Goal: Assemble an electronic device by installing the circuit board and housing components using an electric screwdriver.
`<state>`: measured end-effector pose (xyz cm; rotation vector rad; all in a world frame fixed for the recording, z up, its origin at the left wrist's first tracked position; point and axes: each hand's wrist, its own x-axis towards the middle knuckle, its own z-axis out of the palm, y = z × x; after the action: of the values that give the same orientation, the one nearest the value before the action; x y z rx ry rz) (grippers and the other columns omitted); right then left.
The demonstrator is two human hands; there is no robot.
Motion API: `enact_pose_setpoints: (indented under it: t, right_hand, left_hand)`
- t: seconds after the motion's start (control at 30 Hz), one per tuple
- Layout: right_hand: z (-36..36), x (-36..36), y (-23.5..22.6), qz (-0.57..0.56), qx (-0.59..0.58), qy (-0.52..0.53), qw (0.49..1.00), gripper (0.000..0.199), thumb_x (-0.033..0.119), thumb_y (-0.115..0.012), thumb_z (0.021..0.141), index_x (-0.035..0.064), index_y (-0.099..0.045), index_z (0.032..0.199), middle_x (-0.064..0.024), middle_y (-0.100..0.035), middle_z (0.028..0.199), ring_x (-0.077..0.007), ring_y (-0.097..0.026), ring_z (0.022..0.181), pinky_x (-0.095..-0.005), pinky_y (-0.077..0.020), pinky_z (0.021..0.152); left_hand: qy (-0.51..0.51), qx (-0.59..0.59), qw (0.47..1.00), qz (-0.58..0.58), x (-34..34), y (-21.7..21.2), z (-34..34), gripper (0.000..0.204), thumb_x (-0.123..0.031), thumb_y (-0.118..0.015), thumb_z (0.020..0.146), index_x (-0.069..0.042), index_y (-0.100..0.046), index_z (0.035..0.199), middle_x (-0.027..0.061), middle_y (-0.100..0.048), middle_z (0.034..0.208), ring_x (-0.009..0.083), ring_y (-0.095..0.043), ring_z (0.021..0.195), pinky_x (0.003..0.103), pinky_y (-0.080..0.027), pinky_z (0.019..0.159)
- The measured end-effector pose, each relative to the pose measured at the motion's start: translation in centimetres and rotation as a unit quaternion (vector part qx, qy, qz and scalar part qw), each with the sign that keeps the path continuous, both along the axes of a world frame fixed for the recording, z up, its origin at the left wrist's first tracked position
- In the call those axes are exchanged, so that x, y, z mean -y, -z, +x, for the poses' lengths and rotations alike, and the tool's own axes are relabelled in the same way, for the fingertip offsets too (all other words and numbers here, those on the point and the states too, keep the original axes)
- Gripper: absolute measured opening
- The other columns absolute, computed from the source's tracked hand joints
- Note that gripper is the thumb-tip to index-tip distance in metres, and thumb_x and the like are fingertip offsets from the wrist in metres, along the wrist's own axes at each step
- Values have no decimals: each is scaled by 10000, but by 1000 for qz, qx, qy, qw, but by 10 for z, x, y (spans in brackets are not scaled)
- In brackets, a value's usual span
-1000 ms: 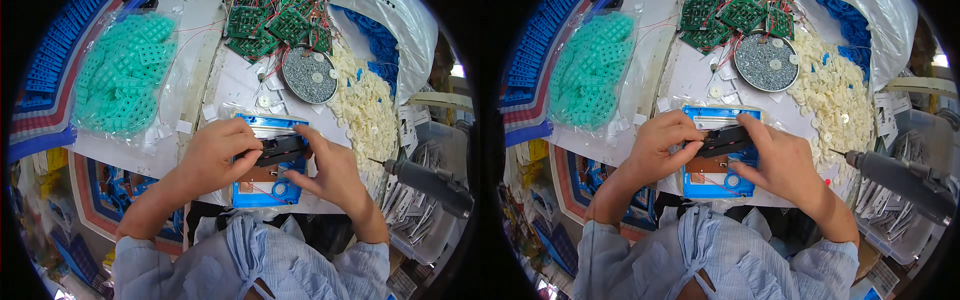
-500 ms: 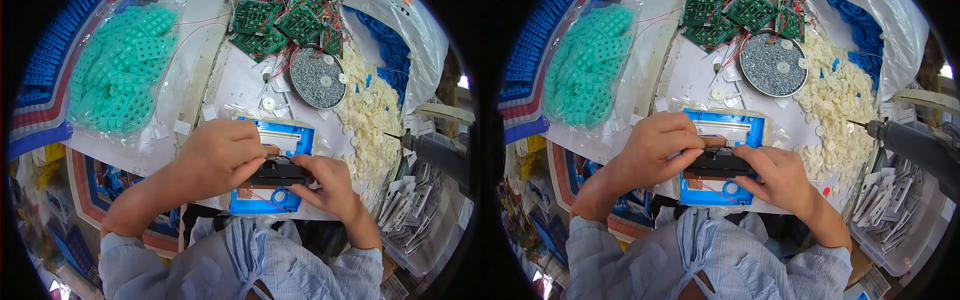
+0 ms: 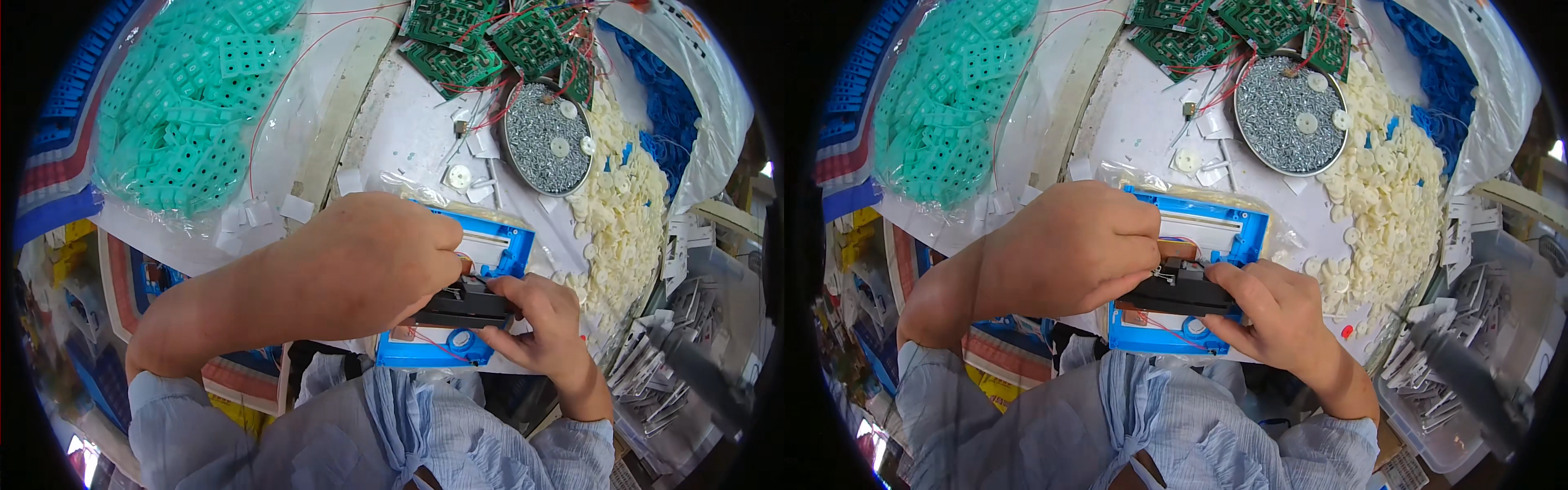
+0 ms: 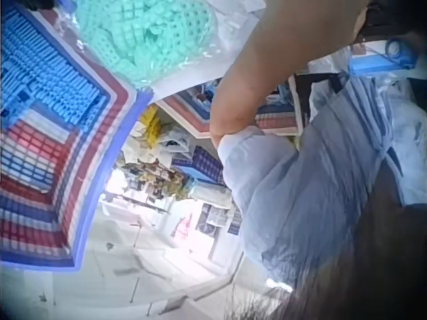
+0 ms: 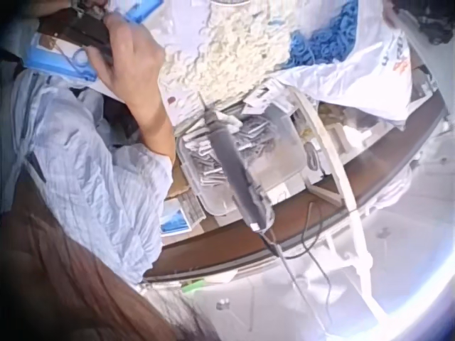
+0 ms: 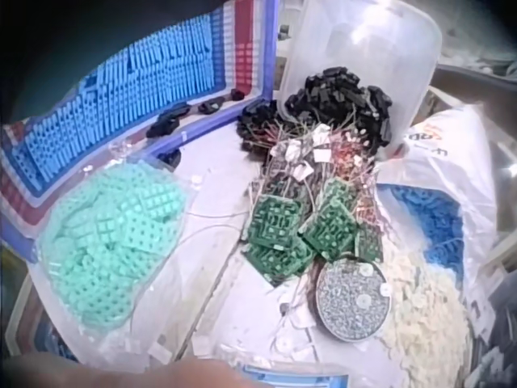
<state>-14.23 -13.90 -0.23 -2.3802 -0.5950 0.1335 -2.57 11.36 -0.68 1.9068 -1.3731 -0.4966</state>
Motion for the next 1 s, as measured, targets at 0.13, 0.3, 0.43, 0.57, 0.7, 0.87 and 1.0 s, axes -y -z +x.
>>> enact_pose_setpoints:
  t: [0.13,0.3,0.43,0.57,0.7,0.87,1.0]
  right_hand:
    - [0,-1,-4,-10,-12,-1,1000,525,172,-839,695,24,-625,1151,-68,-612,751,-235,-605,587,-340,-460,494]
    - [0,0,-1,-16,-1,-9,1000,537,176,-841,687,18,-626,1154,-60,-600,750,-231,-602,588,-337,-457,493]
    - [2,-1,-2,-21,14,-15,1000,532,184,-839,692,16,-628,1150,-55,-589,743,-224,-600,591,-333,-454,493]
    - [3,-1,-5,-26,5,-22,999,515,191,-833,703,14,-631,1143,-56,-596,753,-225,-603,597,-331,-457,494]
    - [8,-3,-6,-17,16,-39,999,504,198,-829,712,13,-634,1138,-63,-628,788,-230,-611,607,-330,-476,506]
    - [10,-2,-9,-31,9,-38,999,505,207,-830,710,16,-638,1136,-68,-645,810,-233,-618,619,-333,-492,518]
    - [11,-3,-10,-33,10,-40,999,502,208,-832,709,17,-642,1133,-69,-643,808,-234,-618,620,-334,-491,518]
  left_hand:
    - [28,-1,1000,9,0,-1,3,138,-103,-703,782,-43,-690,907,65,-579,839,280,-627,769,418,-500,658]
    - [47,27,998,-43,5,4,6,197,-143,-701,775,-8,-683,917,75,-583,848,273,-628,758,407,-508,655]
    - [63,28,998,-8,5,-5,6,247,-174,-707,761,8,-674,923,84,-584,857,265,-630,764,399,-512,656]
    - [66,41,996,-36,5,-5,6,272,-186,-718,739,11,-661,918,88,-585,860,262,-637,770,386,-516,653]
    - [80,74,994,-1,6,-12,4,267,-181,-716,733,10,-647,906,91,-584,857,264,-638,767,378,-517,645]
    - [85,84,992,-39,6,-13,7,205,-169,-681,773,1,-639,880,98,-583,831,267,-639,757,378,-515,640]
    - [95,71,992,31,7,-18,6,181,-164,-657,798,2,-640,866,106,-584,812,276,-643,759,380,-518,644]
